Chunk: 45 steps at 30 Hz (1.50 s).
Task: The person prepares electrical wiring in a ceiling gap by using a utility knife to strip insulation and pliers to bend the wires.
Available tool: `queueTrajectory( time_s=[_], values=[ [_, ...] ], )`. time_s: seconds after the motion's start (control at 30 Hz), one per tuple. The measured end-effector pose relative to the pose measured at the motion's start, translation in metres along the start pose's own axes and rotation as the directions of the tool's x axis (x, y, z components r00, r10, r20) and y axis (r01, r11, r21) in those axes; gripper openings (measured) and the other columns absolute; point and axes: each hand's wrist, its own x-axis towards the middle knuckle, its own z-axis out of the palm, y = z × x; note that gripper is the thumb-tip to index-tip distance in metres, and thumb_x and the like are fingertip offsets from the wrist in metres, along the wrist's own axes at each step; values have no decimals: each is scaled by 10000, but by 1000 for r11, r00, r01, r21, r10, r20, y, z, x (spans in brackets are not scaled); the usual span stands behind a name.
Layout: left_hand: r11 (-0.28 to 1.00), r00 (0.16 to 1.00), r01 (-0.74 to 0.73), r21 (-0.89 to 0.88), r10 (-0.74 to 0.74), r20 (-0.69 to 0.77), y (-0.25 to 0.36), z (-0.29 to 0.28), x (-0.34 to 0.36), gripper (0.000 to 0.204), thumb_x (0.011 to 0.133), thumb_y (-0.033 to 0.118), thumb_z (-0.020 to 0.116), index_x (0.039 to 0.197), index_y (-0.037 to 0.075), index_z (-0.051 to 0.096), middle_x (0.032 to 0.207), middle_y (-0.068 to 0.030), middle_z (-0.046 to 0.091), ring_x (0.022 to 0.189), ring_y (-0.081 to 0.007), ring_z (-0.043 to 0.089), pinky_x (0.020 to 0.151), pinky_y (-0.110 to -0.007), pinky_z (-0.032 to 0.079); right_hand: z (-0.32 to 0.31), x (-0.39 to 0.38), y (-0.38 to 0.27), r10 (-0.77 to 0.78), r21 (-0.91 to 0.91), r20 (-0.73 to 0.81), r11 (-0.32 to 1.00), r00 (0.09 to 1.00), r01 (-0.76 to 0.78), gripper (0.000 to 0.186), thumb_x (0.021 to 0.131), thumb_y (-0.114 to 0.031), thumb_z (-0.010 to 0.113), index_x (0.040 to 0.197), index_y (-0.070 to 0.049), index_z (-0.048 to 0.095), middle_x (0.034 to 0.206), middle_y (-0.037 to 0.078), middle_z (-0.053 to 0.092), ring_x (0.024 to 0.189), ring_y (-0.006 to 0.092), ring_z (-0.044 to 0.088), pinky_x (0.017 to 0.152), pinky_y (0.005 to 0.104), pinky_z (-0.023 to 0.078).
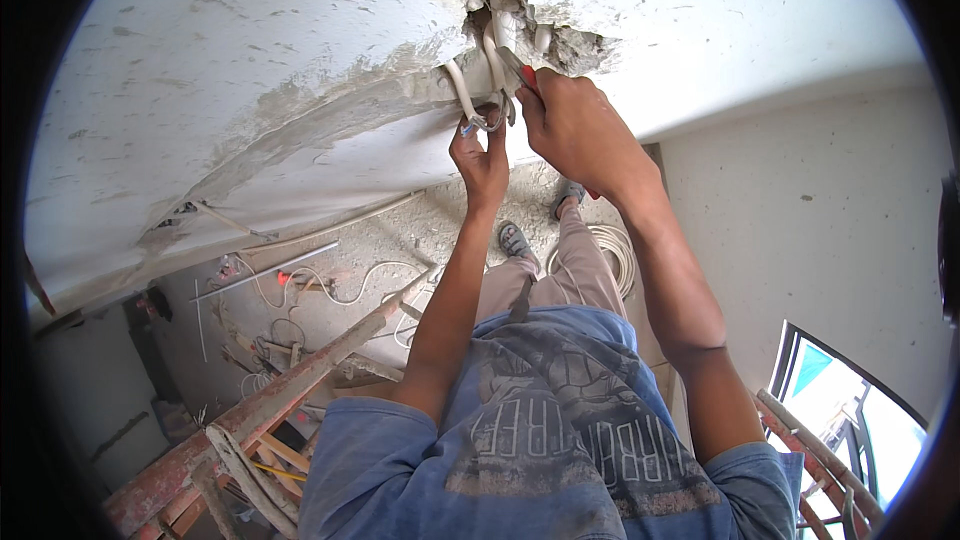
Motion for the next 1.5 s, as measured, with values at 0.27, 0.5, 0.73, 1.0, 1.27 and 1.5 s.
queueTrajectory(
  time_s=[0.27,0.5,0.73,1.0,1.27,1.5],
  values=[
    [1000,1000,-12,0,12,-15,-3,-1,2,70,913,-36,606,981,-36,620,927,-58,646,859,-112,563,783,-277,448,-1,0,0,-23,-23,12,999,1000,23,301,949,-179,516,819,88,569,669,313,587,667,488,597,640,521,467],
    [1000,1000,-7,-6,7,-20,-3,0,1,63,911,-40,604,972,-38,621,918,-56,647,859,-107,560,780,-275,448,0,-1,1,-10,-54,23,998,1000,11,308,953,-180,510,805,85,567,659,307,586,652,484,596,637,517,472],
    [1000,999,-8,19,7,43,-10,-7,0,187,952,-3,567,1113,-84,622,1099,-122,665,1039,-163,605,936,-317,452,-1,-3,-1,-28,-43,30,999,999,29,303,945,-179,512,814,86,575,668,306,592,667,481,605,650,512,478],
    [999,999,-34,-26,33,-29,-6,1,2,66,923,-20,605,980,-44,629,925,-56,656,863,-106,570,772,-277,455,-3,-4,-3,21,-54,69,998,997,-17,297,937,-173,513,818,89,585,682,308,599,679,482,606,670,513,477],
    [1000,999,-4,3,4,36,-8,-6,1,168,948,-4,585,1095,-76,623,1091,-123,663,1040,-173,606,952,-336,455,-2,-7,-1,9,-67,76,998,997,-4,295,932,-175,511,827,89,592,714,316,605,719,487,610,700,521,476],
    [999,1000,-15,35,14,21,-4,-4,1,157,947,16,596,1065,-76,645,1046,-121,676,1000,-169,608,918,-331,460,-1,-10,0,26,-72,81,997,996,-21,293,933,-173,504,833,87,594,719,316,606,727,490,607,713,522,474]
  ],
)
